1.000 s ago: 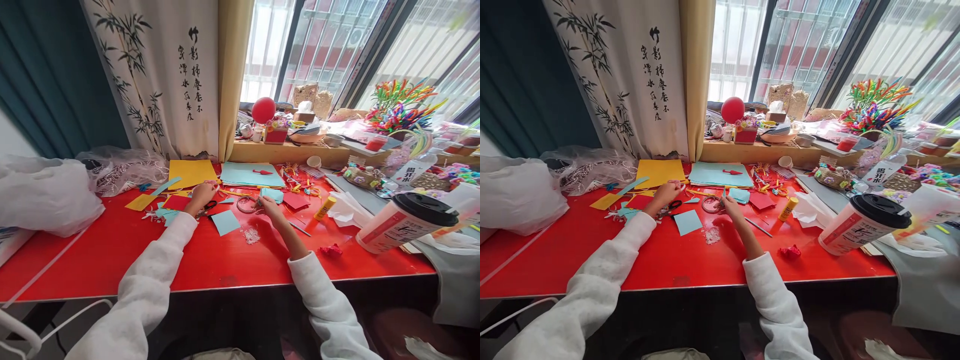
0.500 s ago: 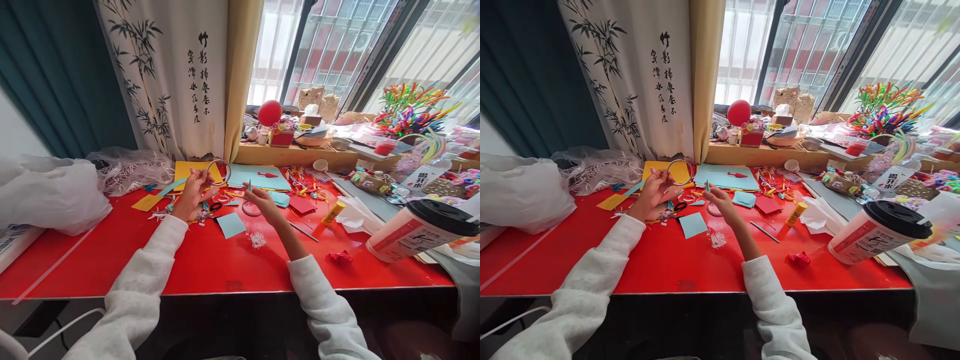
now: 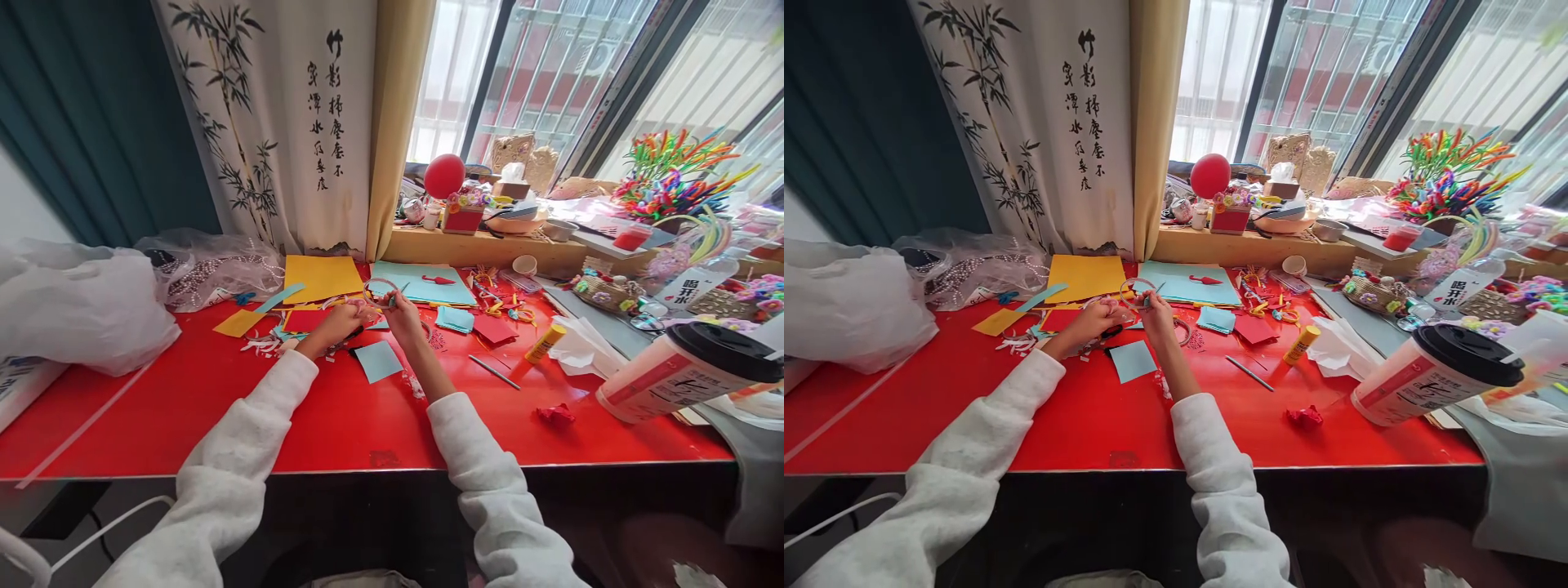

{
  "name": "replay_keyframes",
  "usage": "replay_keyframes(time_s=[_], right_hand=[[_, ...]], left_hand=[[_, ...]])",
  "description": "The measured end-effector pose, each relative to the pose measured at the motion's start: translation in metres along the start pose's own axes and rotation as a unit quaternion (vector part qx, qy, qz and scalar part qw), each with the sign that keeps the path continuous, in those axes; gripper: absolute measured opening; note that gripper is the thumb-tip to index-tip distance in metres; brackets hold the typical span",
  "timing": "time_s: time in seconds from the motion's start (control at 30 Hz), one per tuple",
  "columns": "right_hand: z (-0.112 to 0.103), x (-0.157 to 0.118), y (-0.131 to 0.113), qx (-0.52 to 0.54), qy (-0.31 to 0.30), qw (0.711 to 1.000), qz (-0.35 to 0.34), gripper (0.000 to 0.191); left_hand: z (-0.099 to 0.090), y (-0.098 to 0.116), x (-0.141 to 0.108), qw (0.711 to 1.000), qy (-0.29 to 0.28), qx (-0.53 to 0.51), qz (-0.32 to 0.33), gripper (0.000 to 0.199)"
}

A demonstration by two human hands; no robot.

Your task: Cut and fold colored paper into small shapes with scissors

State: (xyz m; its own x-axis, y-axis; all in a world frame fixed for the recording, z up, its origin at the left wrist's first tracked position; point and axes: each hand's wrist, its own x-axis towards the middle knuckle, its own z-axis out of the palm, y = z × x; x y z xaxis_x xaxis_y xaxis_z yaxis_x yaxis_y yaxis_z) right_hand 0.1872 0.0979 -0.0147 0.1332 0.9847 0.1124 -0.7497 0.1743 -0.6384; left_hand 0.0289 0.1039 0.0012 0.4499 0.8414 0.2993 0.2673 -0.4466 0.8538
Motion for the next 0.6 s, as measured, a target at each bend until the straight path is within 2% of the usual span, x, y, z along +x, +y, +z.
replay_keyframes(time_s=[0.23, 0.33, 0.47, 0.53, 0.6], right_hand=[[-0.004, -0.003, -0.011, 0.072, 0.057, 0.995, -0.043, 0.02], [-0.006, -0.003, -0.02, 0.094, 0.065, 0.992, -0.055, 0.019], [-0.009, -0.004, -0.028, 0.118, 0.069, 0.989, -0.06, 0.023], [-0.011, -0.004, -0.031, 0.128, 0.072, 0.987, -0.062, 0.027], [-0.013, -0.003, -0.032, 0.134, 0.079, 0.986, -0.064, 0.03]], left_hand=[[-0.003, -0.004, 0.0, 0.987, 0.037, 0.145, 0.063, 0.025], [-0.011, 0.001, 0.0, 0.974, 0.086, 0.193, 0.086, 0.03], [-0.031, 0.005, -0.005, 0.945, 0.158, 0.26, 0.118, 0.039], [-0.037, 0.005, -0.01, 0.93, 0.151, 0.302, 0.144, 0.04], [-0.037, 0.005, -0.014, 0.918, 0.112, 0.34, 0.17, 0.039]])
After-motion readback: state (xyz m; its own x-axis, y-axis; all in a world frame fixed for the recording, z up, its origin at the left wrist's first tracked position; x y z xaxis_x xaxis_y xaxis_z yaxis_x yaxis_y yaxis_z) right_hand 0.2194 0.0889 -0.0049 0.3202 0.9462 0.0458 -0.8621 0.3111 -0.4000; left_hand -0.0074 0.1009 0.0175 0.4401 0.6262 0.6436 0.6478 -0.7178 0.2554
